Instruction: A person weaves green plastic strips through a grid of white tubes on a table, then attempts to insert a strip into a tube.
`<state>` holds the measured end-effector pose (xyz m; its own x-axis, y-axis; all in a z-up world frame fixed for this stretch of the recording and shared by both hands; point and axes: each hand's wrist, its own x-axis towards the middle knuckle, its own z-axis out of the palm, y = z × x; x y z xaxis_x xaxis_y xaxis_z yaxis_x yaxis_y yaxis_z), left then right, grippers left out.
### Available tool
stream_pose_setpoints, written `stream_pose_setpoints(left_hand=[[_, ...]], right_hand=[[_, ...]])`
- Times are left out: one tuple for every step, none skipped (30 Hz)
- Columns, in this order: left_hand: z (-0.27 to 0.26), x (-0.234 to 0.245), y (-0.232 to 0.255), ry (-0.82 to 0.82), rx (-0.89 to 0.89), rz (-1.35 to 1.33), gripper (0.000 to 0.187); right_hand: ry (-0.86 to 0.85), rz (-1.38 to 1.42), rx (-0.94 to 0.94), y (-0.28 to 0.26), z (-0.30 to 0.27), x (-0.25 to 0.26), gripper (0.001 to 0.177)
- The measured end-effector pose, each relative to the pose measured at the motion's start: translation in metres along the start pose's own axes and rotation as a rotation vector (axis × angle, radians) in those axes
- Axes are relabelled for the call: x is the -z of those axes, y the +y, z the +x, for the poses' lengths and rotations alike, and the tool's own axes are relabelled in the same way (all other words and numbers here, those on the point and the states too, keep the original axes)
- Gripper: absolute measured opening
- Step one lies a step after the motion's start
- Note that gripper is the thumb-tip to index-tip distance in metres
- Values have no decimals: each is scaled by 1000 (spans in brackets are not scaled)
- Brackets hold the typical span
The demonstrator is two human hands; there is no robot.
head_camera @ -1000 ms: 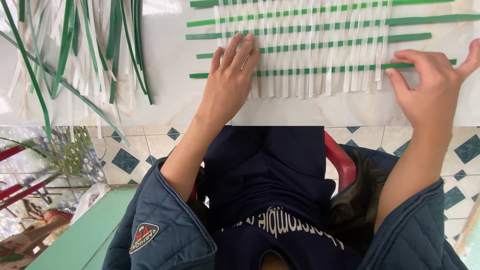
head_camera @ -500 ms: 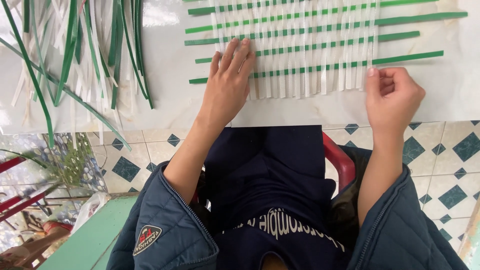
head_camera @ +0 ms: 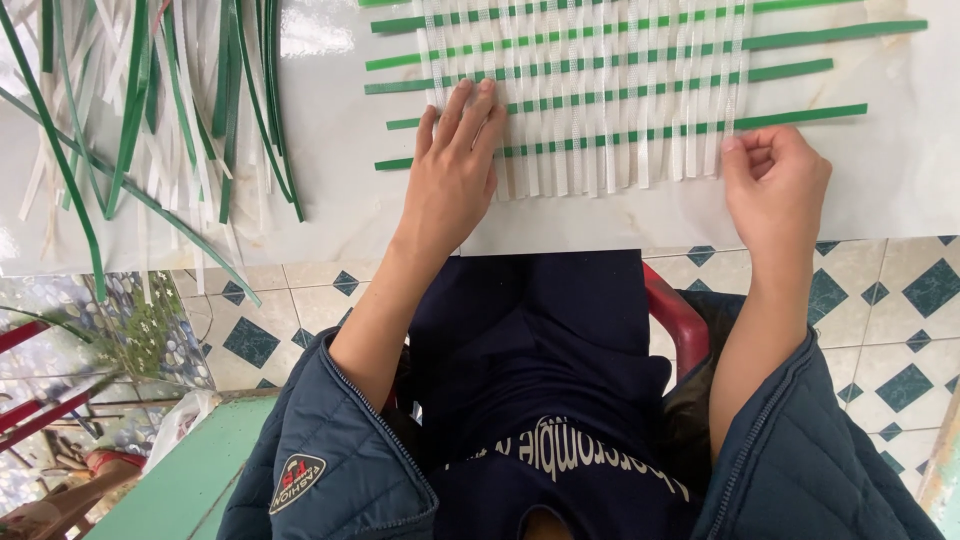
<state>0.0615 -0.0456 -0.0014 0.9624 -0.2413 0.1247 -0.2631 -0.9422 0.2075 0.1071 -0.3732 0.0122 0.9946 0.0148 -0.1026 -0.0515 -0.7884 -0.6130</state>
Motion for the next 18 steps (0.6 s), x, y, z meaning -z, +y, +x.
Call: stream_pose_setpoints(left_hand=[[0,0,0,-6,2,-4,56],[0,0,0,-5,2,-4,56],[0,0,0,-3,1,-9,56],[0,1,0,-1,-2,-14,56],[0,0,0,0,-4,-16,56],[0,0,0,5,-2,-10,56],[0,-1,0,10,0,-5,56],[-1,-1,0,10,1,-6,56],[-1,-1,0,9,1,-5,57],[-1,-1,0,9,2,-3,59],[-1,-2,0,8,3,-3,59],[-1,-2,0,2,6,-4,60],[-1,-2,0,-3,9,-5,61],[-1,-2,0,-4,9,-5,61],[-2,-1,0,-9,9,-11,62],[-2,-1,0,-13,9,-18,62],[-1,-1,0,-14,8,-20,62],[-1,0,0,-3,3,-24,61]], right_hand=[[-2,-20,14,-2,0,1,18],[-1,-21,14,-1,1,0,18],[-9,-35,5,-1,1,0,19],[-15,-48,-5,0,2,0,21],[-14,-49,-6,-3,1,2,21],[-44,-8,-28,-6,1,4,18],[-73,34,-50,-10,1,7,18],[-75,33,-50,-9,1,6,18],[-76,47,-61,-9,1,5,18],[-79,63,-72,-9,1,5,18],[-80,63,-72,-8,1,5,18],[-84,45,-54,-7,1,4,17],[-88,27,-36,-7,1,4,18],[-89,27,-37,-9,1,5,18],[-108,16,-62,-11,1,7,17],[-126,5,-88,-13,1,9,17],[-125,4,-90,-14,1,10,17],[-138,0,-89,-15,1,11,17]])
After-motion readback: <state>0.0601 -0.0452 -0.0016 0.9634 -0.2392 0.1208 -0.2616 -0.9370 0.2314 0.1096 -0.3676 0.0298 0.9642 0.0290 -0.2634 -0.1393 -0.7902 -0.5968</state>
